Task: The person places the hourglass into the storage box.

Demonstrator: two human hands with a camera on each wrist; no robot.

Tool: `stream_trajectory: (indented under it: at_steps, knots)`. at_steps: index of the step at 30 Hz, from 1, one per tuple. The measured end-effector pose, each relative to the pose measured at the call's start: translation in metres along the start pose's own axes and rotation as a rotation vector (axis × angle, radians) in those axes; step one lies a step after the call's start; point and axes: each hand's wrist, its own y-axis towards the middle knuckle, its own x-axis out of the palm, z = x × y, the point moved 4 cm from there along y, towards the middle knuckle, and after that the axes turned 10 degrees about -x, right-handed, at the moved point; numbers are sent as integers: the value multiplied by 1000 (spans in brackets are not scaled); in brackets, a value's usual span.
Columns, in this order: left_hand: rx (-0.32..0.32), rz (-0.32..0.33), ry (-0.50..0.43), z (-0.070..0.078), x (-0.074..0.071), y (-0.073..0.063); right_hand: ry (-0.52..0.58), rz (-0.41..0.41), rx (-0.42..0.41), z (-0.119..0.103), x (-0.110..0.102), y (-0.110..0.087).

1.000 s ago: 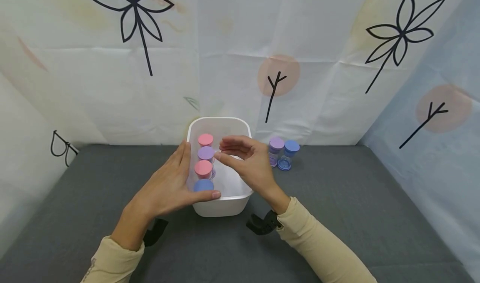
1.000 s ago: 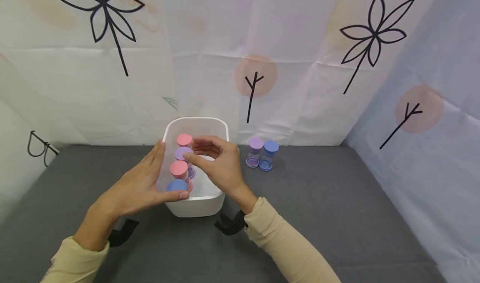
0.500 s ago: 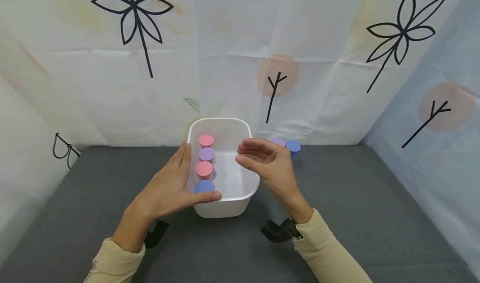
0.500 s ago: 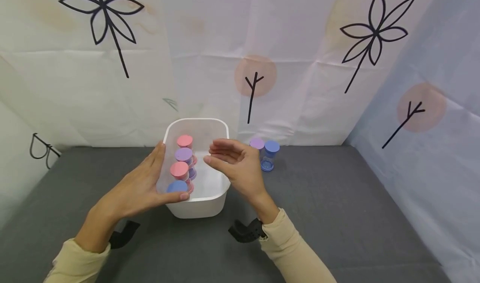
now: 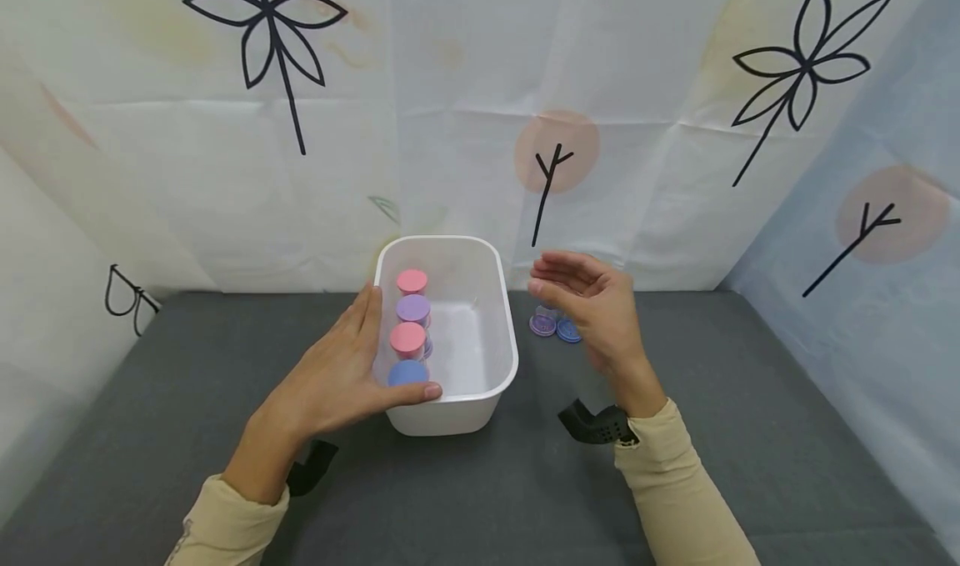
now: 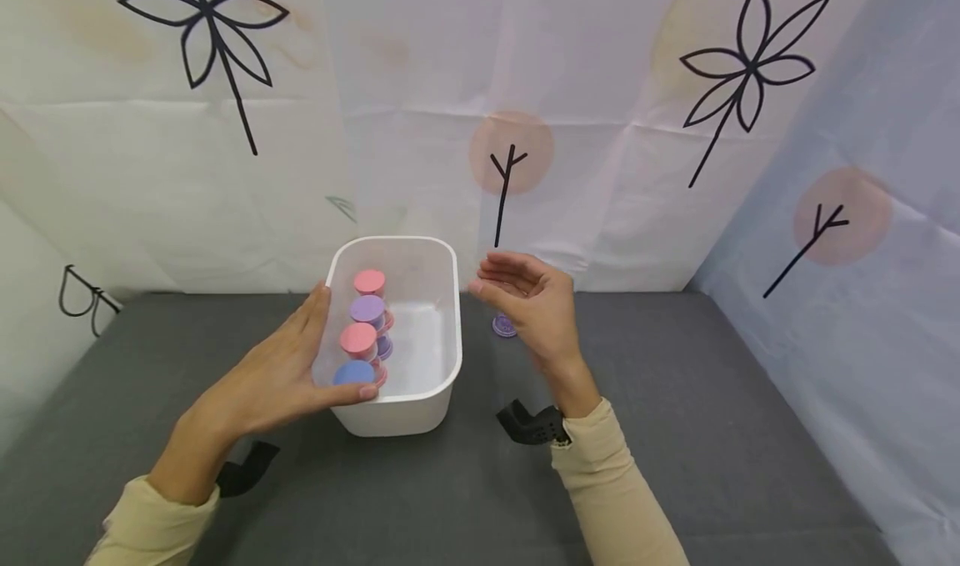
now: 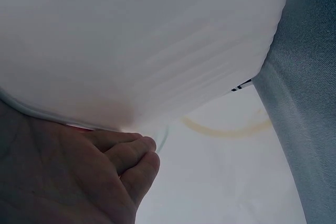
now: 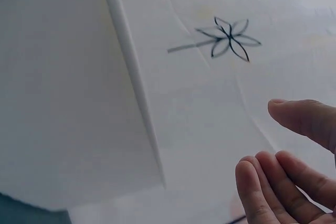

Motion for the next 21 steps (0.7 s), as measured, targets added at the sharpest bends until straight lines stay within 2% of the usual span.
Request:
stream_trajectory:
  at_steps: [5,10,21]
  knots:
    - [-2,-7,-5,0,1,-1,-74,103,-34,4,-31,6]
    - [12,3,-16,0,1,0,-148,170,-14,11,-55,8]
    - [5,-2,-12,0,0,0,-408,136,148,38,-74,6]
